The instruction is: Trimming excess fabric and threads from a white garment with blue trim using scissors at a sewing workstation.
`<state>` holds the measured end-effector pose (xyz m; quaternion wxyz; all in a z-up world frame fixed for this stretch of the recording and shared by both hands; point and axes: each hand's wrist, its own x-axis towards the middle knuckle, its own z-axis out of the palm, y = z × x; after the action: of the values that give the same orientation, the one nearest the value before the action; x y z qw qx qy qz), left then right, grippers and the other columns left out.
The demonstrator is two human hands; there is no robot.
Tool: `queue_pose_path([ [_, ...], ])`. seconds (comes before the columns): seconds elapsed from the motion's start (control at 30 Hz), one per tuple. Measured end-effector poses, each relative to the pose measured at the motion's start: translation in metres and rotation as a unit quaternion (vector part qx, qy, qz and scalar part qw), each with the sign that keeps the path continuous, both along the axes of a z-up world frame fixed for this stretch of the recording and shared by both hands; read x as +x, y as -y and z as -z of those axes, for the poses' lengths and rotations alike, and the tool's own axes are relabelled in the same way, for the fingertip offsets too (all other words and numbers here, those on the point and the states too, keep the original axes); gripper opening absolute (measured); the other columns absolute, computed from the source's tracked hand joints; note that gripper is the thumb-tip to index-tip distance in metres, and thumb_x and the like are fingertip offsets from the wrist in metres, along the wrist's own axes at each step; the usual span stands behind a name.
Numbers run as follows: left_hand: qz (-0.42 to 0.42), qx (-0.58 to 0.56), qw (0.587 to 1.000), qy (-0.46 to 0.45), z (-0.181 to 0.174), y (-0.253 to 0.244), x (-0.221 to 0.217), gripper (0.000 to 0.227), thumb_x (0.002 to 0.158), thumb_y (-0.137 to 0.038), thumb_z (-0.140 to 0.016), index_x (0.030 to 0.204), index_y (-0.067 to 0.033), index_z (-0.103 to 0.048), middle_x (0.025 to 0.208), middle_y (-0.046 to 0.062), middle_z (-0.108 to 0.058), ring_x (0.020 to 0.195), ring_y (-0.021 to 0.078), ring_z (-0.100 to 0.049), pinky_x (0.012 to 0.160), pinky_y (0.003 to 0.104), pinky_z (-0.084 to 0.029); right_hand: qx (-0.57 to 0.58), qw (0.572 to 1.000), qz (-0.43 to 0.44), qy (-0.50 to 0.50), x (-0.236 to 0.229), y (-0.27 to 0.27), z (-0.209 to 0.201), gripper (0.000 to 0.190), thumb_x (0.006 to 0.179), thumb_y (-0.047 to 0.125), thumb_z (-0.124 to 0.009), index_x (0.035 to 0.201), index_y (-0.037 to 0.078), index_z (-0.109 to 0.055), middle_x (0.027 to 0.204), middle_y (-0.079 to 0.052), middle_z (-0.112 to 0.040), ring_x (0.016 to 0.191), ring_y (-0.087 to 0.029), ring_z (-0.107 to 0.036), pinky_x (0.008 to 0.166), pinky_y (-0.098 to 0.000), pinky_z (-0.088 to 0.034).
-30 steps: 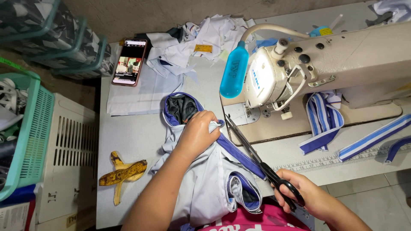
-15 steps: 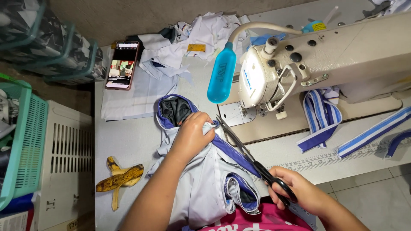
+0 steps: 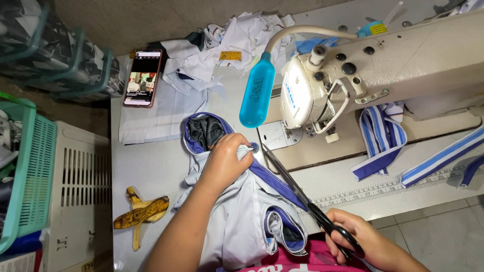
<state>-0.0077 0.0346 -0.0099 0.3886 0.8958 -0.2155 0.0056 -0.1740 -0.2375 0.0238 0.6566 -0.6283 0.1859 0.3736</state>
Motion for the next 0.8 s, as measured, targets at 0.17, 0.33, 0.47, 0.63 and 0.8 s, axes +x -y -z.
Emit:
queue_pose_path([
  [0.17,0.001,0.0,1.0,0.007,0.002,0.001,0.0,0.012,0.074,-0.012,-0.062,0.084,-0.0081,-0.058,0.086,0.004,-0.063,0.087,0.0236,-0.057,0.076,0.035,-0.043,-0.031,1.0,-0.001,-0.004,0.007,-0.007,0.0,0.026,0.072,-0.014,-0.032,0.079,-0.004,-0.056,0.06,-0.021,-0.062,0.047,-0.029,-0.059,0.052,-0.0365,-0.051],
  [0.33,0.022,0.0,1.0,-0.001,-0.002,0.0,-0.002,0.011,0.075,-0.01,-0.062,0.084,-0.0077,-0.057,0.087,0.005,-0.061,0.089,0.0233,-0.057,0.075,0.035,-0.044,-0.04,0.999,0.01,0.023,0.021,-0.021,0.01,0.012,0.085,-0.006,-0.052,0.078,0.002,-0.046,0.057,-0.019,-0.063,0.046,-0.03,-0.059,0.051,-0.036,-0.046],
  [0.47,0.016,0.004,1.0,-0.021,-0.005,0.0,-0.002,0.01,0.075,-0.011,-0.062,0.084,-0.0084,-0.057,0.087,0.004,-0.061,0.091,0.0227,-0.057,0.076,0.034,-0.044,-0.024,0.998,0.05,0.022,0.019,-0.018,0.026,0.015,0.087,0.0,-0.064,0.081,-0.001,-0.05,0.059,-0.019,-0.056,0.043,-0.028,-0.055,0.042,-0.035,-0.044],
  [0.63,-0.005,-0.015,1.0,-0.012,-0.003,-0.001,-0.001,0.011,0.074,-0.013,-0.062,0.083,-0.0092,-0.057,0.085,0.004,-0.063,0.087,0.0226,-0.059,0.076,0.034,-0.044,0.114,0.987,-0.026,0.115,0.002,0.002,0.017,0.04,0.082,0.036,-0.06,0.092,-0.002,-0.055,0.062,-0.015,-0.063,0.049,-0.022,-0.063,0.05,-0.0361,-0.056],
  [0.8,-0.004,-0.015,1.0,-0.005,-0.001,0.0,0.0,0.011,0.074,-0.013,-0.062,0.083,-0.0089,-0.057,0.084,0.004,-0.063,0.085,0.0233,-0.058,0.074,0.035,-0.044,0.006,1.0,-0.013,0.0,0.001,-0.004,0.001,0.011,0.086,0.003,-0.047,0.077,-0.002,-0.052,0.06,-0.02,-0.062,0.049,-0.029,-0.06,0.051,-0.0374,-0.05],
])
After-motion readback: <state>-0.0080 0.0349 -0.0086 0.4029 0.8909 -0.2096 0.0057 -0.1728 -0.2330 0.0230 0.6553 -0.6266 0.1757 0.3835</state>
